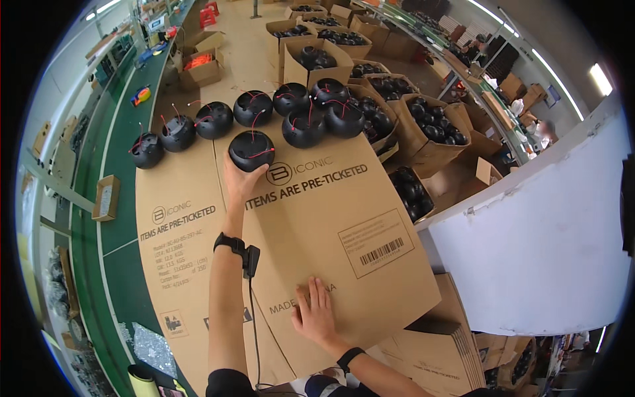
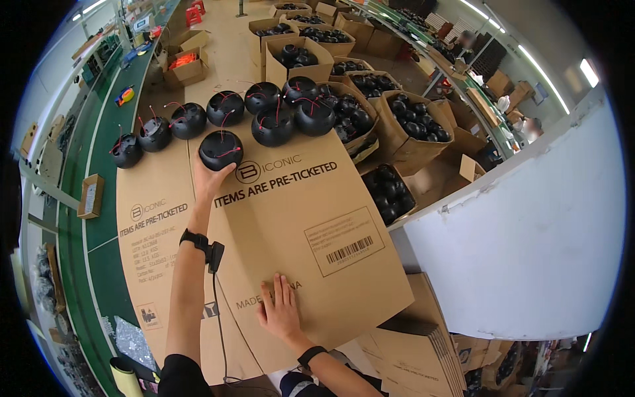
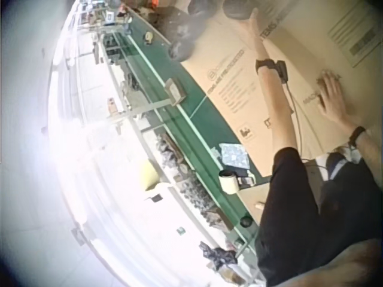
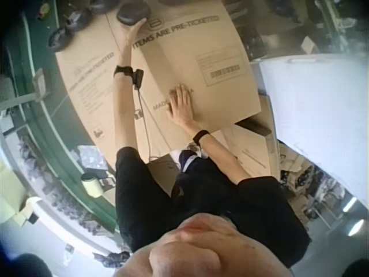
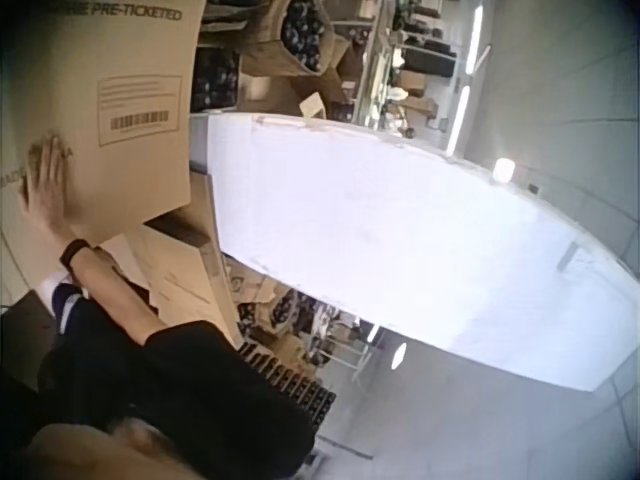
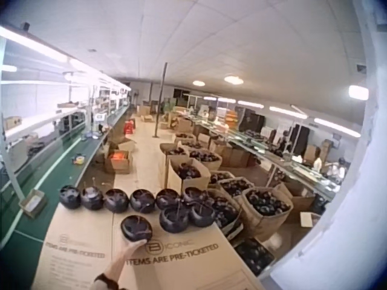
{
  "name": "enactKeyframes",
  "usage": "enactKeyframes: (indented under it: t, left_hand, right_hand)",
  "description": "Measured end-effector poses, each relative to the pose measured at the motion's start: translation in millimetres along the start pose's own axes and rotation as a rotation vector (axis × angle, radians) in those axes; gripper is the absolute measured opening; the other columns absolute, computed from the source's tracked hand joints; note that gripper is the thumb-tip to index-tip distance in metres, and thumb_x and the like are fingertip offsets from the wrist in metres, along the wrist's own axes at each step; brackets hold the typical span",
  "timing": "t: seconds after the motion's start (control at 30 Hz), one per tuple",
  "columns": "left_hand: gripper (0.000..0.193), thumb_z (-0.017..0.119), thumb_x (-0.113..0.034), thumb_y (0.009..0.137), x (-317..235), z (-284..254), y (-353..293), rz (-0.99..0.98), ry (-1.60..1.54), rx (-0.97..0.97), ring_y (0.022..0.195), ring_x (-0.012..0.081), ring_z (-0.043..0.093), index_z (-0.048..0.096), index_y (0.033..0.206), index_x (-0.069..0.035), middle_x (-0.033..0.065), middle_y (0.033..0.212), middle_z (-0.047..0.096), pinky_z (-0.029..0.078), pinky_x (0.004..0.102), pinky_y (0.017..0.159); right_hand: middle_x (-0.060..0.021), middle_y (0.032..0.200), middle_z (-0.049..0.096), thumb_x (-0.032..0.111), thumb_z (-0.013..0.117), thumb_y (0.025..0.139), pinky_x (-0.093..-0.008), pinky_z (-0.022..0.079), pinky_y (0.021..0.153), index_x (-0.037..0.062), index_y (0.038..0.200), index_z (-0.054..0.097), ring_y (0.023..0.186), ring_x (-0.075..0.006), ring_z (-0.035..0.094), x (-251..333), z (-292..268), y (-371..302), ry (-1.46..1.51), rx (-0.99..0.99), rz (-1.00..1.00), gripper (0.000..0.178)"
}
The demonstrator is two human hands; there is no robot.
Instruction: Using a hot glue gun to secure wires inside black hemispherical plastic enclosures in a factory setting.
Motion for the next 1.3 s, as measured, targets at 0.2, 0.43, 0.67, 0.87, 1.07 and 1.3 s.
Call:
enactKeyframes:
  t: [0.2, 0.43, 0.67, 0.87, 1.07, 1.3]
  left_hand:
    - [0.104, 0.093, -0.031, 0.061, 4, 11, 8, -0.003, 0.206, -0.075, 0.136, 0.0445, 0.038, 0.035, 0.138, 0.007, 0.0336, 0.144, 0.038, 0.041, 0.0449, 0.108]
    - [0.063, 0.081, -0.027, 0.073, 0, -50, -62, -0.026, 0.151, 0.178, 0.107, 0.0351, 0.064, 0.059, 0.126, -0.001, 0.0195, 0.118, 0.065, 0.054, 0.0426, 0.087]
    - [0.034, 0.066, -0.021, 0.095, -110, -272, -422, -0.4, -0.281, 0.42, 0.092, 0.0119, 0.061, 0.062, 0.125, -0.006, 0.0035, 0.096, 0.064, 0.052, 0.0299, 0.084]
    - [0.038, 0.06, -0.006, 0.094, -97, -507, -817, -1.151, -0.167, -0.371, 0.097, 0.0147, 0.067, 0.057, 0.131, 0.001, 0.0101, 0.108, 0.071, 0.055, 0.0289, 0.085]
    - [0.026, 0.068, -0.011, 0.089, -7, -737, -1108, -1.199, 0.456, -0.922, 0.08, 0.012, 0.067, 0.067, 0.112, 0.001, 0.0046, 0.09, 0.073, 0.053, 0.0273, 0.068]
    - [0.126, 0.089, -0.047, 0.069, 145, -954, -1108, -0.96, 0.785, -1.149, 0.138, 0.0383, 0.039, 0.014, 0.151, 0.013, 0.0341, 0.148, 0.035, 0.032, 0.039, 0.115]
  right_hand:
    - [-0.0348, 0.151, 0.032, 0.028, 0.057, 0.089, -0.06, 0.031, 0.111, 0.0022, 0.142, 0.045, 0.139, -0.051, 0.033, -1, 7, -6, -0.019, 0.05, -0.029, 0.061]
    - [-0.0345, 0.143, 0.04, 0.02, 0.059, 0.088, -0.0609, 0.03, 0.111, -0.0019, 0.136, 0.045, 0.136, -0.053, 0.034, 24, -1, -1, -0.097, 0.002, -0.144, 0.055]
    - [-0.0286, 0.142, 0.043, 0.025, 0.059, 0.093, -0.0569, 0.036, 0.108, 0.0025, 0.134, 0.051, 0.134, -0.0462, 0.04, 12, 10, -2, -0.127, -0.134, -0.227, 0.047]
    - [-0.0252, 0.138, 0.05, 0.016, 0.055, 0.098, -0.0483, 0.04, 0.107, -0.0004, 0.134, 0.053, 0.129, -0.0398, 0.049, -12, 4, 1, -0.044, -0.076, -0.266, 0.04]
    - [-0.0127, 0.097, 0.069, 0.008, 0.048, 0.1, -0.0326, 0.049, 0.087, -0.0022, 0.111, 0.063, 0.094, -0.0201, 0.064, 224, -19, -107, 0.664, 0.381, -0.241, 0.021]
    - [-0.0237, 0.133, 0.052, 0.015, 0.071, 0.084, -0.0426, 0.046, 0.102, 0.001, 0.135, 0.052, 0.123, -0.0385, 0.053, 482, 183, -442, 0.546, 1.184, -0.917, 0.057]
Point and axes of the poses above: each hand's wrist, its own y-axis towards the middle knuckle, its own z-axis out of the palm, x = y × z, the point moved 10 cm from there along y, towards the middle knuckle
